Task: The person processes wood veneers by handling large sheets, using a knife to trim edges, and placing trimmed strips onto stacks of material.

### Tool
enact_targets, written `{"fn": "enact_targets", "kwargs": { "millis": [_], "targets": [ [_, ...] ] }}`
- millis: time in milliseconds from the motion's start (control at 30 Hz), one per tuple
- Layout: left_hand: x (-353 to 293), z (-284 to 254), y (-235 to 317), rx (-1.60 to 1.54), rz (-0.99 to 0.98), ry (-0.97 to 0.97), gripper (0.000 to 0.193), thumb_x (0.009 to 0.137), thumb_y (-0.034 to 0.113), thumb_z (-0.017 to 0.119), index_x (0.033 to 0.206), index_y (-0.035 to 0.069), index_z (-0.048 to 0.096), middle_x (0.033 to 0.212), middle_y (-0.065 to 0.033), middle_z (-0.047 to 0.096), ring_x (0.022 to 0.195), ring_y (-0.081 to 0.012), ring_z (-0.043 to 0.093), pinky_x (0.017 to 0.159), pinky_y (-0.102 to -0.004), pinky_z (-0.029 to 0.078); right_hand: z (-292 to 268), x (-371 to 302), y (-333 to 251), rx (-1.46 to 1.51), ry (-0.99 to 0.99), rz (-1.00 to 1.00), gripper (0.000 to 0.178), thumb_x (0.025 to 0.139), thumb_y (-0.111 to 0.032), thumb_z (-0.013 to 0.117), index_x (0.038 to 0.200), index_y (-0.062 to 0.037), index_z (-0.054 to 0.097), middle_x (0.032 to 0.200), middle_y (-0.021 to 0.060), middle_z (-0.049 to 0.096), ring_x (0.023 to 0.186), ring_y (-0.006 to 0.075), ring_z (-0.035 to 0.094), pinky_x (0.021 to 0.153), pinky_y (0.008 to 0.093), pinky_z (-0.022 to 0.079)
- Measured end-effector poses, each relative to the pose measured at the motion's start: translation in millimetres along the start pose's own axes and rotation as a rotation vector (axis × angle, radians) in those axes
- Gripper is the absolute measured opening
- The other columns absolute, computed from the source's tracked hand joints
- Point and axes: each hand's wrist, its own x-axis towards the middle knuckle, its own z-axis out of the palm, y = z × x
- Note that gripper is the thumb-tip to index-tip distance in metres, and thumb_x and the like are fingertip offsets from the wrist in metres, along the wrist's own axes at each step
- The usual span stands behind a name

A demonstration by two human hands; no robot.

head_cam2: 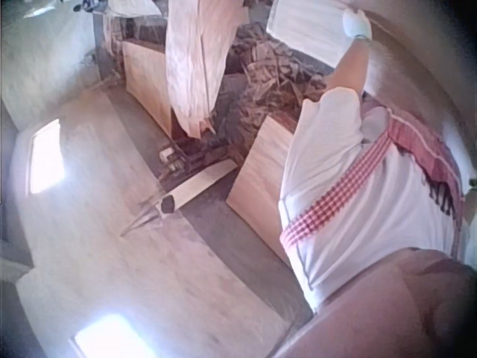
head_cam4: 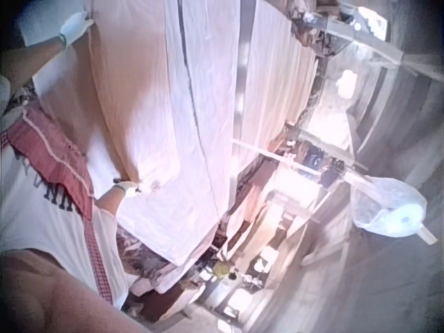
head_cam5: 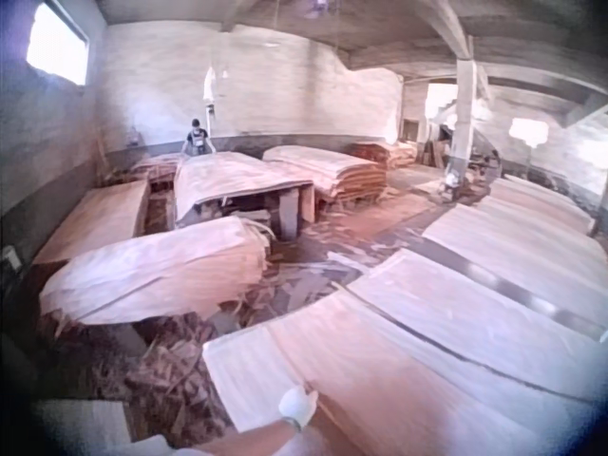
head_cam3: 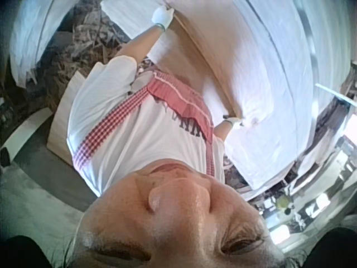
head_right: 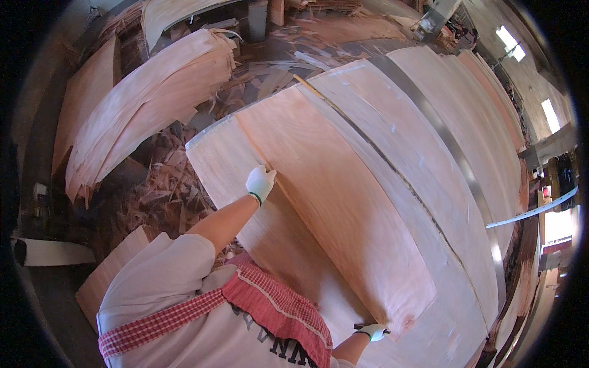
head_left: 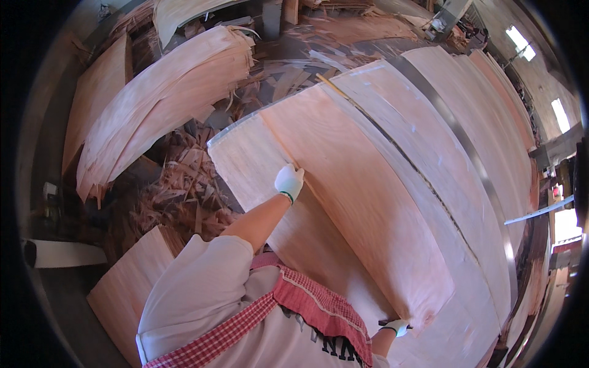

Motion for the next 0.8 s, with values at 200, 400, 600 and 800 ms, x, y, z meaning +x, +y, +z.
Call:
{"fn": "enact_targets", "kwargs": {
  "millis": [200,400,600,800],
  "targets": [
    [-5,-7,9,0.05,-0.012,0.025,0.035,0.084,0.036,0.06,0.081,0.001,0.062,0.081,-0.0187,0.066,0.082,-0.037,0.063,0.073,-0.0468,0.049,-8,-27,-19,-0.019,-0.032,0.048,0.047,0.089,-0.039,0.057,0.103,0.0056,0.061,0.094,0.0127,0.063,0.074,0.0263,0.06,0.063,0.0439,0.052],
    [8,-30,-8,0.1,0.129,0.112,0.048,0.088,0.047,0.054,0.084,0.001,0.068,0.082,-0.0254,0.065,0.082,-0.0434,0.063,0.072,-0.051,0.049,-27,24,6,0.144,0.004,0.028,0.037,0.088,-0.033,0.059,0.081,0.0029,0.054,0.071,0.0084,0.054,0.053,0.0194,0.047,0.044,0.0354,0.036],
    [36,-93,-51,0.006,0.145,0.462,0.031,0.088,0.032,0.058,0.089,0.001,0.064,0.086,-0.0236,0.065,0.085,-0.0384,0.064,0.073,-0.0472,0.05,-58,36,-19,0.181,-0.126,-0.2,0.019,0.092,-0.021,0.05,0.086,-0.0032,0.052,0.067,0.002,0.046,0.051,0.0126,0.039,0.045,0.0291,0.032],
    [-1,-40,26,0.219,0.738,0.115,0.015,0.081,0.013,0.056,0.094,0.011,0.064,0.092,-0.0132,0.063,0.092,-0.0333,0.061,0.08,-0.0454,0.048,50,-54,-84,-0.039,-0.64,-0.199,0.04,0.094,-0.027,0.05,0.131,-0.0109,0.048,0.066,-0.0031,0.044,0.052,0.0084,0.039,0.044,0.0236,0.03]
  ]
}}
